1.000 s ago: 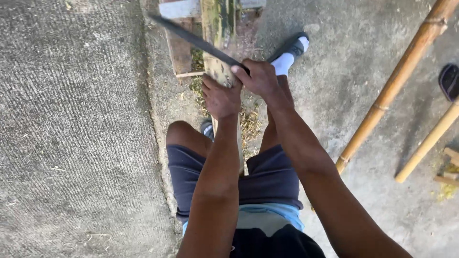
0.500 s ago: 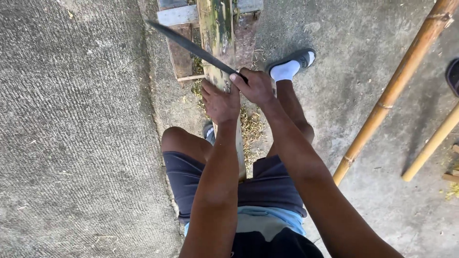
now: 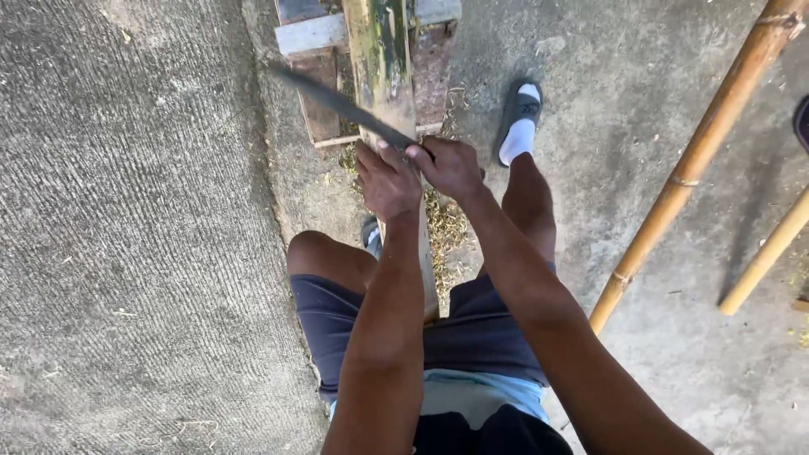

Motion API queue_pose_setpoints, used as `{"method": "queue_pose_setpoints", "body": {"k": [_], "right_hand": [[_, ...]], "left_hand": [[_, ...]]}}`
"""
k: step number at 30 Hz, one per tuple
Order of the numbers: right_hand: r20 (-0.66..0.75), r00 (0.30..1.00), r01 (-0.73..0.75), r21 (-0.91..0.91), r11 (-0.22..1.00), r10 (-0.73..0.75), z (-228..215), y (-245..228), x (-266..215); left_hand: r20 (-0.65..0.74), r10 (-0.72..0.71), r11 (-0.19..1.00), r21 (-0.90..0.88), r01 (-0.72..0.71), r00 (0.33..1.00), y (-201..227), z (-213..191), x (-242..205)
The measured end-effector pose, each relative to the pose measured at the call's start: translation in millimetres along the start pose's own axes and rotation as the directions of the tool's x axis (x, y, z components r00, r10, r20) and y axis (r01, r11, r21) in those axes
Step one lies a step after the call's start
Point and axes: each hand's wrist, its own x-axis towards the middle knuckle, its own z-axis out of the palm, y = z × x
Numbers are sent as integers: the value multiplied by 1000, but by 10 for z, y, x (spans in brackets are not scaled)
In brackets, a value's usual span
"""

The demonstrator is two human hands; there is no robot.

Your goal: Shave the outer layer of a bamboo pole using a large knife.

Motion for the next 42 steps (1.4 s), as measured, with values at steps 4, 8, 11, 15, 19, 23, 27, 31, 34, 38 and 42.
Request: {"method": "queue_pose_setpoints", "body": {"k": [4,8,11,15,19,23,27,31,34,38,42], "right_hand": [[37,999,20,-84,996,-17,40,9,-100],[-50,994,86,-124,989,-93,52,-26,-148],[-49,991,-126,-104,987,121,8,45,-22],[55,998,29,-149,988,-21,-75,-85,111],[55,998,42,-144,989,-34,-20,-77,39],[58,998,38,-156,987,-29,104,24,-47],[-57,998,-26,38,999,28,31,-47,-4],[32,998,56,-115,992,-53,35,-3,43],[26,999,21,-74,997,-19,51,-36,35],[25,999,-20,9,1000,20,-23,-70,30],[-49,996,-74,34,997,76,123,72,121]], "left_hand": [[15,-27,999,21,27,1000,-47,18,-30],[11,-54,997,62,54,998,23,-53,-13],[46,-101,993,62,98,994,104,-125,-104],[27,-79,995,56,78,997,34,-35,34],[-16,5,998,58,-4,1000,-88,35,2],[-21,-43,995,85,45,999,-34,-13,12],[-6,-68,997,40,68,998,-2,-27,-57],[-14,-60,997,44,61,998,62,-64,-44],[-26,-55,997,48,56,998,-2,-5,-36],[-62,7,1000,30,-5,998,-65,38,-32],[-71,-49,997,49,52,996,139,-69,-45]]}}
